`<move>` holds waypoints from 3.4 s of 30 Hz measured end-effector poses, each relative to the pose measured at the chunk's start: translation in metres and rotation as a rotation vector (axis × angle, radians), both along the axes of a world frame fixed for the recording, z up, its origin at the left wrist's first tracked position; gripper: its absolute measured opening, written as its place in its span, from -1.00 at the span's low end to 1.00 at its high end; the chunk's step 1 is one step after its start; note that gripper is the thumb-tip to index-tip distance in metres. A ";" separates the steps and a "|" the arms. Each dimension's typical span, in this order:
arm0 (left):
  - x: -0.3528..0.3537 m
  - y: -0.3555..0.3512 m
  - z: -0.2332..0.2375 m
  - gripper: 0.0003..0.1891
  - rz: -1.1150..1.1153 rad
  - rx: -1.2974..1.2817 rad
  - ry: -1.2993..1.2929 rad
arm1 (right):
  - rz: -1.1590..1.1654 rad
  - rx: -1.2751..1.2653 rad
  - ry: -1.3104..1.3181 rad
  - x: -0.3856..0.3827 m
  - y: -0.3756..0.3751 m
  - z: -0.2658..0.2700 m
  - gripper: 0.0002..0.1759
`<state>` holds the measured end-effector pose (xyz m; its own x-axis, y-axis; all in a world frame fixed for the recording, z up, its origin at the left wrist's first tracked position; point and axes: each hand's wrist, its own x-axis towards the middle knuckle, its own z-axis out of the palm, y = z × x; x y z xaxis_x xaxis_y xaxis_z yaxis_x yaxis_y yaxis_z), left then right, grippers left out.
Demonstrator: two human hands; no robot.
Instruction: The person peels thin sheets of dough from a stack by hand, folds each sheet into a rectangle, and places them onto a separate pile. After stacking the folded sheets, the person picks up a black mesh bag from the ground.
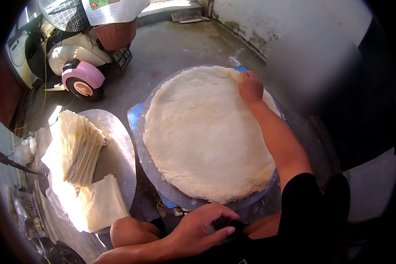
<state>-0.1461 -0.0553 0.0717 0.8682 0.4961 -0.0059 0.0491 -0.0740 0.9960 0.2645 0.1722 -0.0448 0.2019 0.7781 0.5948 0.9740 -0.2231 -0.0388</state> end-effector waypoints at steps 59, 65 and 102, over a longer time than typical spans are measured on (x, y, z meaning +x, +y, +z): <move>-0.032 0.087 -0.086 -0.51 0.688 0.507 0.458 | 0.897 -0.399 0.201 -0.194 -0.291 0.163 -0.70; -0.048 0.105 -0.156 -0.29 1.137 0.110 -0.045 | 0.912 -0.333 0.156 -0.195 -0.344 0.201 -0.74; -0.012 0.138 0.173 -0.74 0.959 1.398 -0.126 | 0.304 0.406 0.401 -0.048 -0.300 0.305 -0.76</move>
